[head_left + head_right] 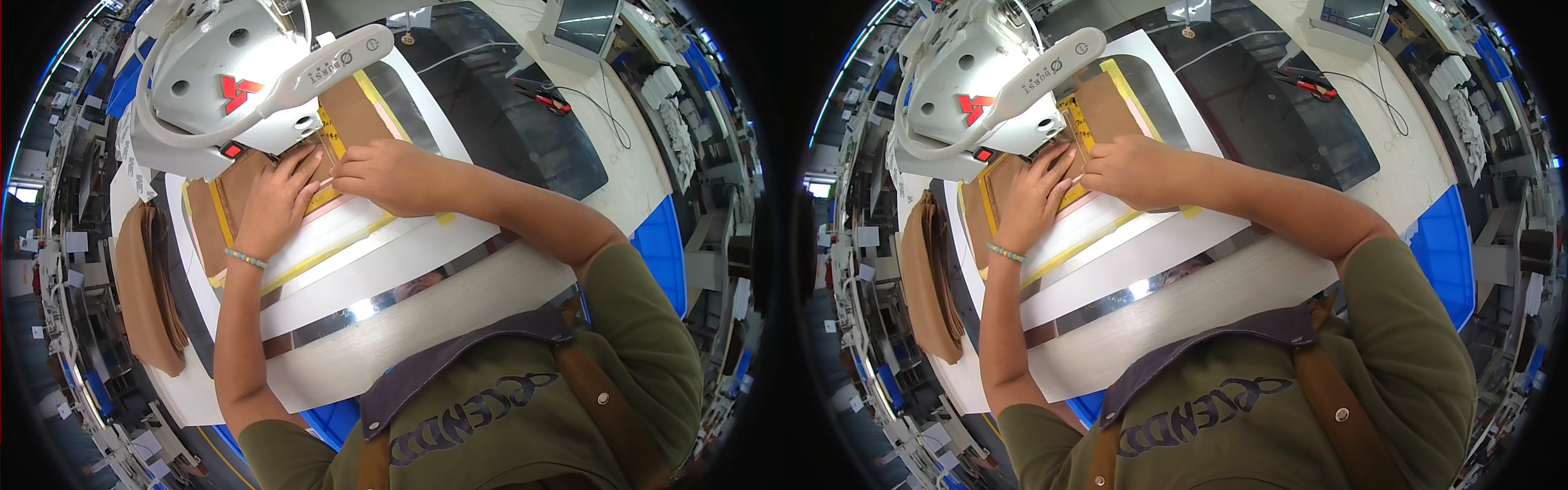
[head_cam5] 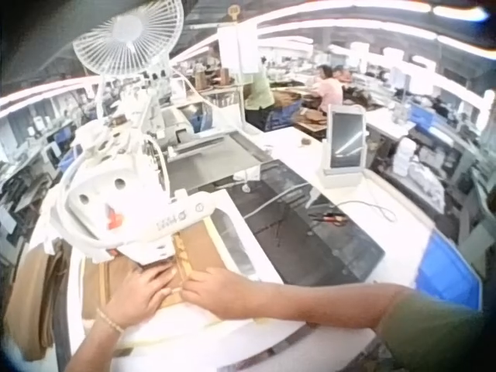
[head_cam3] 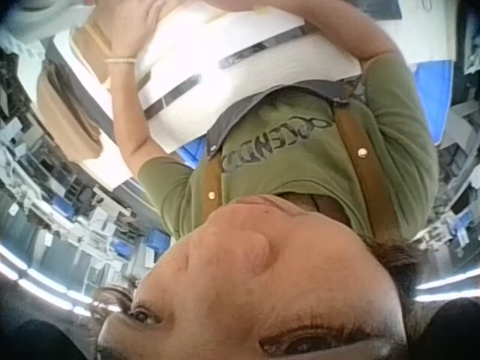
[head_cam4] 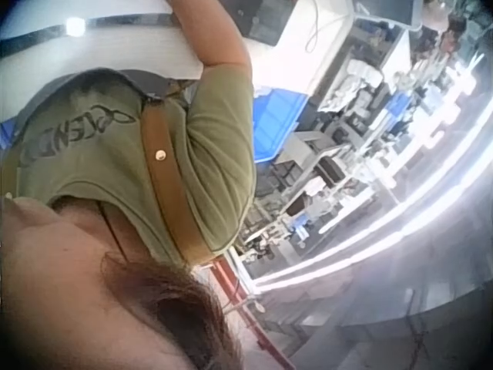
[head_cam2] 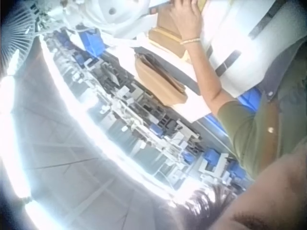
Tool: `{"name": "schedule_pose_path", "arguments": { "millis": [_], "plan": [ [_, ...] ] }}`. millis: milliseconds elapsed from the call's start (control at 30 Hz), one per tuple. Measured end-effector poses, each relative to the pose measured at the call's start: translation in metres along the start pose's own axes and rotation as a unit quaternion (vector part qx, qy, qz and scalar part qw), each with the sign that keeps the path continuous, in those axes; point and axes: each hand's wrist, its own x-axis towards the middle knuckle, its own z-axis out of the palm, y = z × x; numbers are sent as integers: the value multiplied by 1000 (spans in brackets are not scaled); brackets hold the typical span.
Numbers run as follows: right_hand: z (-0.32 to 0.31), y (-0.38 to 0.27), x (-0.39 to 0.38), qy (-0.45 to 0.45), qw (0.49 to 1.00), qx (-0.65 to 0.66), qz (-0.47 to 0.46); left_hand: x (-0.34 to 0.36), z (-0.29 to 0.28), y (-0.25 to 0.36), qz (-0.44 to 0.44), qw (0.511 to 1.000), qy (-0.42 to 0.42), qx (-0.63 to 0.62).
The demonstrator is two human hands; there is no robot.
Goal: Sewing a label or patch onto a leather piece using an industrial sewing machine.
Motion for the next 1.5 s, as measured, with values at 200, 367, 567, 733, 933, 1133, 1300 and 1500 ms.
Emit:
{"name": "schedule_pose_path", "arguments": {
  "millis": [200, 367, 567, 733, 933, 1133, 1300, 1500],
  "plan": [
    [0, 2, 0, 0, 1000, -4, 17, -4, 8, 6, -63, 998, 17, -22],
    [-5, 6, -12, -3, 999, -17, 29, -8, 12, -1, -52, 997, 33, -50],
    [-21, 6, -33, -10, 998, -30, 48, -9, 16, -9, -83, 993, 38, -69],
    [-33, 11, -59, 10, 998, -8, 64, -4, 8, -7, -120, 987, 24, -102],
    [-47, 16, -92, 4, 997, 5, 73, -63, -13, -83, -193, 978, 80, -14],
    [-43, 35, -109, 20, 992, -47, 115, -167, -35, -159, -244, 963, 25, 109],
    [-43, 63, -82, -3, 986, -89, 141, -183, -22, -153, -296, 954, 17, 42],
    [-10, 82, -15, -25, 991, -84, 97, -184, -27, -153, -295, 954, 4, 54]
  ]
}}
